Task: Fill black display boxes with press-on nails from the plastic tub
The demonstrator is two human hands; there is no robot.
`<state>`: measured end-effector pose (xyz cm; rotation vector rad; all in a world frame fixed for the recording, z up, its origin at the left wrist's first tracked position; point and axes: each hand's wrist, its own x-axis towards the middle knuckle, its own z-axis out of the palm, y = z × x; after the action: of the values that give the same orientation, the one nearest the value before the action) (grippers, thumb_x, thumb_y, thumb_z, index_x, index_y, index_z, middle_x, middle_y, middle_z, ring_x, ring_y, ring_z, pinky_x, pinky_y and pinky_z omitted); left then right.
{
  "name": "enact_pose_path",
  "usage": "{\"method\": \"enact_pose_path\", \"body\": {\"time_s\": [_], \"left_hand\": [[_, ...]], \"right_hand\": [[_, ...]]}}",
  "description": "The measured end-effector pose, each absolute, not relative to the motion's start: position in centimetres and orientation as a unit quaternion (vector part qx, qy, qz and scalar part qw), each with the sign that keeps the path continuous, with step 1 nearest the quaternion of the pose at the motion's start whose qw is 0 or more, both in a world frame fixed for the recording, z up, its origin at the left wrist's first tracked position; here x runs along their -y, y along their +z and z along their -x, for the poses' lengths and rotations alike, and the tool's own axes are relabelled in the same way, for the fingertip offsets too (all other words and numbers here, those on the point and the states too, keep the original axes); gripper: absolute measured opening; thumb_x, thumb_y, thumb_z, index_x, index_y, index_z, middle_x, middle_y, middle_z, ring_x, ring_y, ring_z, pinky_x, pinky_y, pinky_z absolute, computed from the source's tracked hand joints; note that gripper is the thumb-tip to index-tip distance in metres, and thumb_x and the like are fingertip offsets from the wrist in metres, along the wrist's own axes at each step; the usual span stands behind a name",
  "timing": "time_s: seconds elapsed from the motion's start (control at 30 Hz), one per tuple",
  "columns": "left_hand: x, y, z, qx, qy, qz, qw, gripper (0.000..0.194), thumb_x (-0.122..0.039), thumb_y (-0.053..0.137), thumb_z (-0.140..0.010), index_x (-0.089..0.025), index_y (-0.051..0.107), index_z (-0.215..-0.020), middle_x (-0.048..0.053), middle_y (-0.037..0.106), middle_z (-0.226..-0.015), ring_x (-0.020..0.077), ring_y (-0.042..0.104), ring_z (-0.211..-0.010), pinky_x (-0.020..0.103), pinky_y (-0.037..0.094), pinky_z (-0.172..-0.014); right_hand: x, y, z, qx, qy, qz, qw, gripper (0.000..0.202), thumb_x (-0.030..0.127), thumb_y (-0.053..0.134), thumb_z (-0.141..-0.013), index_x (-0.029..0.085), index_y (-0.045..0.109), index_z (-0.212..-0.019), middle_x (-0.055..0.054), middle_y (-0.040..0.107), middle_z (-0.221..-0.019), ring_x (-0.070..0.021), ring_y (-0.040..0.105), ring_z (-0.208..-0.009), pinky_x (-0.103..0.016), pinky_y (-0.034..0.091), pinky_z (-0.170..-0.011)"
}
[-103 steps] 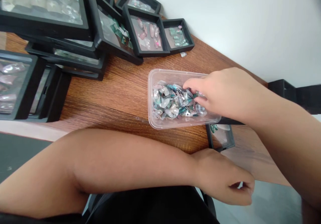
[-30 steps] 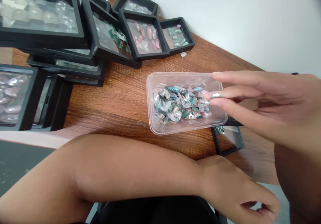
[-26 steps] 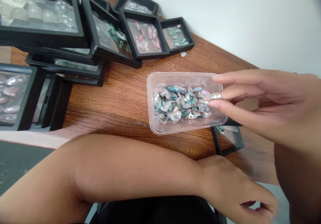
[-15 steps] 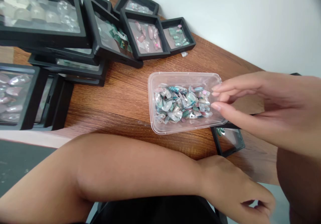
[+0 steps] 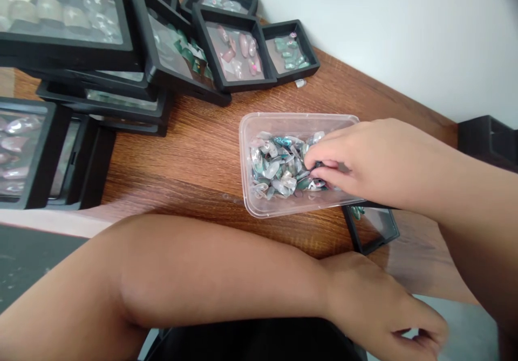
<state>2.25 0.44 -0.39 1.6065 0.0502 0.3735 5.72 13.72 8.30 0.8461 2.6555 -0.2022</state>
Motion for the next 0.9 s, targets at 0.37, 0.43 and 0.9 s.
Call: {"method": "enact_pose_path", "body": {"time_s": [0.37,0.43,0.9], "left_hand": [[-0.7,-0.8,-2.6,0.012,0.153,-0.715,0.682,0.022,-0.043,0.048,-0.089,-0.024,0.044,-0.078,-0.006,0.058,-0.080,0.0118,0.057,-0.071,0.027,0.046,-0.072],[-0.6,-0.8,-2.6,0.005,0.162,-0.716,0.679,0.021,-0.041,0.048,-0.088,-0.024,0.043,-0.076,-0.006,0.059,-0.080,0.0120,0.057,-0.072,0.027,0.046,-0.071],[-0.6,-0.5,-2.5,0.016,0.117,-0.725,0.679,0.023,-0.045,0.046,-0.089,-0.025,0.042,-0.079,-0.006,0.056,-0.082,0.0125,0.054,-0.073,0.029,0.041,-0.070]], "right_hand": [[-12.8,9.8,-6.2,-0.928,-0.001,-0.343,0.144,0.033,0.049,0.066,-0.080,0.024,0.046,-0.069,0.003,0.045,-0.049,-0.0107,0.026,-0.040,-0.030,0.015,-0.050],[-12.6,9.7,-5.8,-0.934,0.000,-0.328,0.142,0.032,0.049,0.069,-0.078,0.024,0.050,-0.073,0.004,0.047,-0.049,-0.0106,0.026,-0.040,-0.029,0.014,-0.050],[-12.3,8.9,-5.3,-0.959,-0.062,-0.253,0.113,0.020,0.032,0.056,-0.092,0.030,0.076,-0.098,0.001,0.076,-0.096,-0.0202,0.065,-0.073,-0.032,0.036,-0.057]]}}
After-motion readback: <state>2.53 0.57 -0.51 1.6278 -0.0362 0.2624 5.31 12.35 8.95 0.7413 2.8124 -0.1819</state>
